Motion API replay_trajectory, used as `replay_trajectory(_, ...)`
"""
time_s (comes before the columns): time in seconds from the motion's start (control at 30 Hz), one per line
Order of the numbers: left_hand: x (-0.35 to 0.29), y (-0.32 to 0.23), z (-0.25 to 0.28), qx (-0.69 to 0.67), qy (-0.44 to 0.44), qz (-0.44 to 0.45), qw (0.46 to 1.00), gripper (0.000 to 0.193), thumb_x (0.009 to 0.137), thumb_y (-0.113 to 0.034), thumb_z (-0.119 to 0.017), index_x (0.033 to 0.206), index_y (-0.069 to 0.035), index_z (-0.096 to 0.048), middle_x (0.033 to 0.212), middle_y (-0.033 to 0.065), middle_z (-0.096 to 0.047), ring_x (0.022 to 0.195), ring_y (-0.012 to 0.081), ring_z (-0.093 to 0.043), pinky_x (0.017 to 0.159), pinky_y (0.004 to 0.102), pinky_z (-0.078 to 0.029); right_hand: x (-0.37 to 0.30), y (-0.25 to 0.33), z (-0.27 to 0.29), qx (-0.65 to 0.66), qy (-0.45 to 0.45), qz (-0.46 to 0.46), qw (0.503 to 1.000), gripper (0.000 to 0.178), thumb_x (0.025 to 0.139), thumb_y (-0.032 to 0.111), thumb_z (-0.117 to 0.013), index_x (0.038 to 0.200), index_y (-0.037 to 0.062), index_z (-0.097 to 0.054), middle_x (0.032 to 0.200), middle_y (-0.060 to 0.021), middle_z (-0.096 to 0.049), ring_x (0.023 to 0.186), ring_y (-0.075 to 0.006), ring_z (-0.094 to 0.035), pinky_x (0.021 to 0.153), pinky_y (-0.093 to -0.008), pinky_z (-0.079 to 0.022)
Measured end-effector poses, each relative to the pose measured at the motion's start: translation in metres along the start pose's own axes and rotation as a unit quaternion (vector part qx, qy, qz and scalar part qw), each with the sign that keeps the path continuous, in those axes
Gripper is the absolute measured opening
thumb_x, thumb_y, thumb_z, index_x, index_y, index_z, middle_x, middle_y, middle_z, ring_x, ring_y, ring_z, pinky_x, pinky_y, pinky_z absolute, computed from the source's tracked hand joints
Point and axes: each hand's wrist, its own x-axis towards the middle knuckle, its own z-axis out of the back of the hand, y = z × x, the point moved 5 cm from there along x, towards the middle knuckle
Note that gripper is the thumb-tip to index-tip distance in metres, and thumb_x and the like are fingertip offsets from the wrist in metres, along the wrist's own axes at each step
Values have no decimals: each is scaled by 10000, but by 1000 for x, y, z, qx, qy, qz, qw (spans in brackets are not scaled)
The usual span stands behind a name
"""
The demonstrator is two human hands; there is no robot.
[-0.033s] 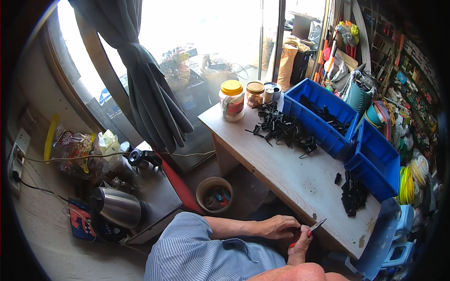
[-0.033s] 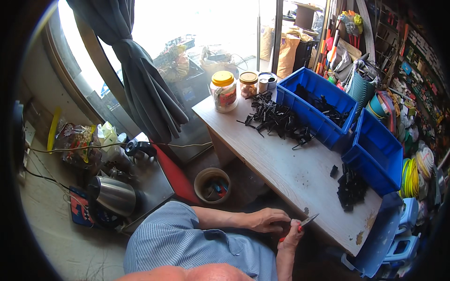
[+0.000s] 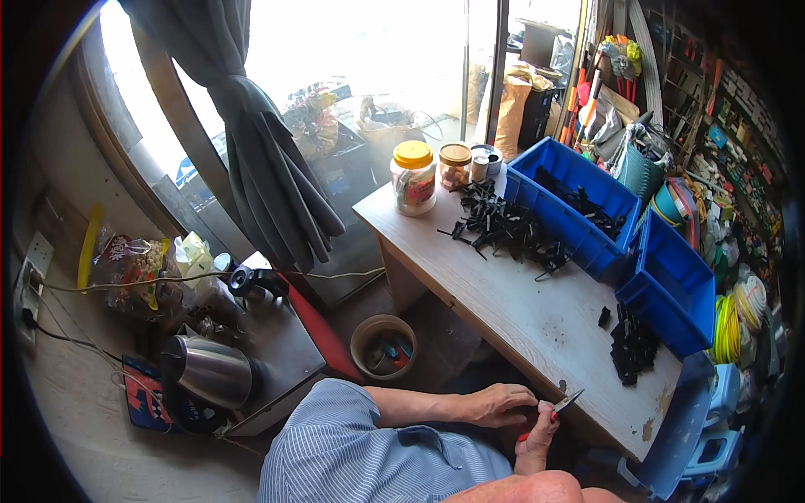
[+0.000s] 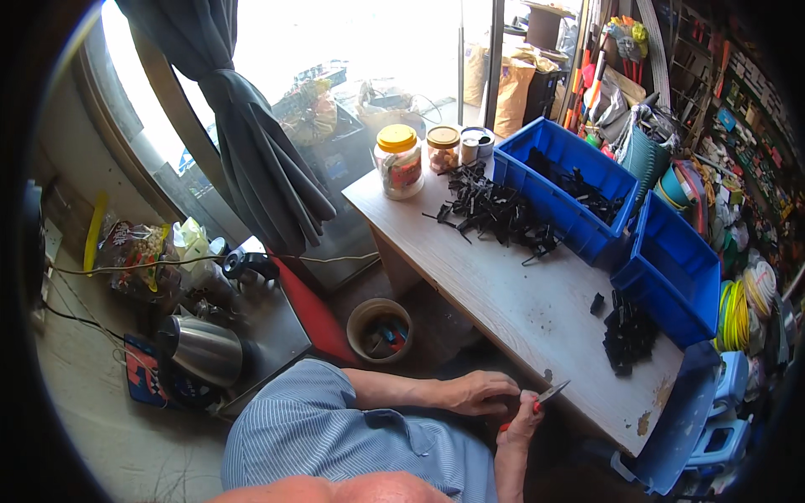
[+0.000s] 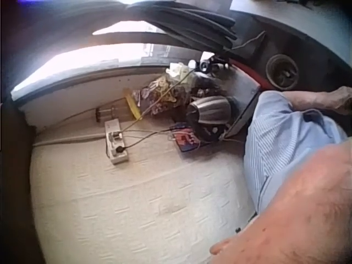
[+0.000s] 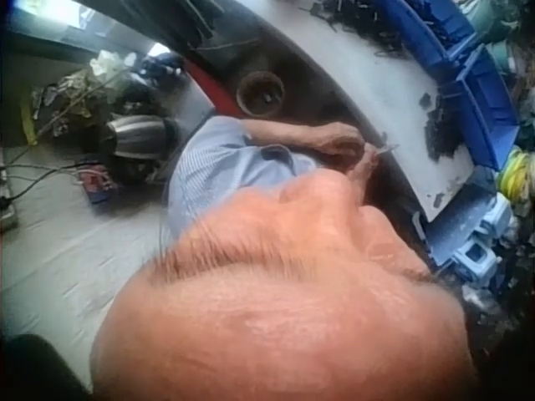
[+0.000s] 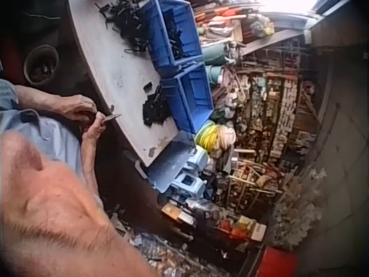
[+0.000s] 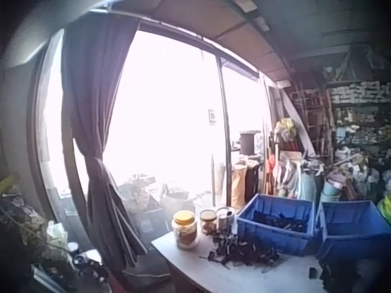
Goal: Assembling small black plastic components using a hand tool at a workbench.
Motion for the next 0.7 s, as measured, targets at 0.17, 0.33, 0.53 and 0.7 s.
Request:
replay_trajectory(0.17, 8, -5, 5, 48, -66, 61, 995, 220, 839, -93, -720, 1032, -28, -639, 788, 151, -606, 707, 331, -638, 613, 396, -515, -4, 11, -15, -71, -18, -19, 997, 248, 898, 275, -662, 1026, 63, -650, 969, -32, -637, 888, -152, -621, 785, -310, -519)
replay_trajectory(0.33, 5, 16, 1, -37, -98, 203, 974, 164, 899, -5, -657, 1051, 22, -604, 787, 122, -700, 727, 102, -682, 606, 274, -553, -3, 27, -33, -129, -41, -27, 990, 191, 906, 290, -658, 836, 114, -644, 751, 31, -564, 674, -85, -531, 601, -253, -440)
replay_trajectory(0.53, 10, 41, 2, -219, -184, 296, 911, 157, 936, -19, -637, 1072, 49, -597, 911, 103, -713, 798, 119, -678, 709, 258, -572, -7, 28, -31, -52, 7, -47, 997, 225, 913, 283, -571, 796, 92, -554, 623, -8, -488, 520, -120, -497, 510, -322, -560)
replay_trajectory(0.7, 22, 35, 4, -298, -226, 292, 880, 198, 955, -57, -649, 1122, 30, -587, 955, 84, -705, 857, 104, -669, 759, 246, -560, -15, 17, -29, -41, 60, -88, 994, 116, 894, 179, -538, 823, 90, -517, 639, -23, -493, 528, -125, -494, 530, -376, -588)
